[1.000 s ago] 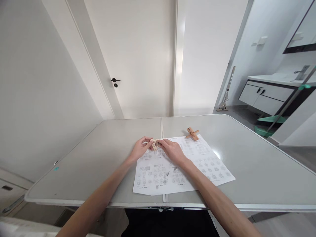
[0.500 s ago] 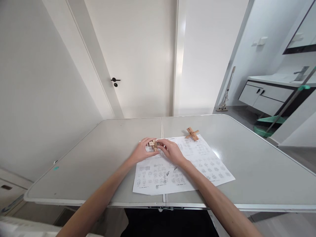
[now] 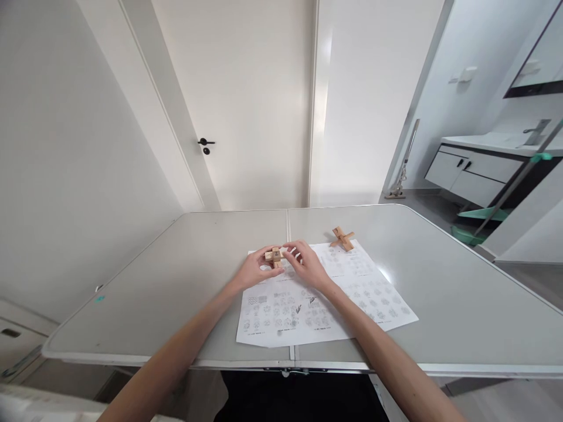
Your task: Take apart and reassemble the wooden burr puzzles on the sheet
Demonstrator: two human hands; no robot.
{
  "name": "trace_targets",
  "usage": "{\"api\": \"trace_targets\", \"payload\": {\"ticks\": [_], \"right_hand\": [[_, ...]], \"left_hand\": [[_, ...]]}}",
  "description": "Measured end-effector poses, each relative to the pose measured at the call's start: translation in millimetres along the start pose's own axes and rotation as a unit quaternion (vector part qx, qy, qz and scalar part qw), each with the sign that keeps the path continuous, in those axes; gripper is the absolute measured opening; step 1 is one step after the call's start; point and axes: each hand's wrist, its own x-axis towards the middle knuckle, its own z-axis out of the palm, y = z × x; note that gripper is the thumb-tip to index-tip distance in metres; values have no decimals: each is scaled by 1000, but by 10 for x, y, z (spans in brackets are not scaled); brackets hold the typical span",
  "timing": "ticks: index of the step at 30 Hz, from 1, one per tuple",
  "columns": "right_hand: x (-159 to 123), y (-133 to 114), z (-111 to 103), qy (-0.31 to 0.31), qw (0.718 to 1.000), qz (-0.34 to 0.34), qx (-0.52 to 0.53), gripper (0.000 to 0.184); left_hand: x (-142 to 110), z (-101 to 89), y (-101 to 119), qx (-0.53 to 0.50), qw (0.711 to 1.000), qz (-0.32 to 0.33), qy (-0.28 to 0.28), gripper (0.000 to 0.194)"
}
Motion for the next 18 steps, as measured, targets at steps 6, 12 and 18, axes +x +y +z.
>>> {"api": "trace_targets", "payload": {"ticks": [6, 12, 18], "right_hand": [[-11, -30, 9, -59, 997, 43, -5, 34], [-6, -19, 11, -114, 989, 98, 1, 49], [-6, -1, 43, -132, 958, 188, 173, 57]], "left_hand": [[-6, -11, 18, -23, 999, 9, -39, 66], [-20, -36, 90, 88, 994, 46, -38, 63], [-16, -16, 71, 109, 993, 51, -9, 68]]}}
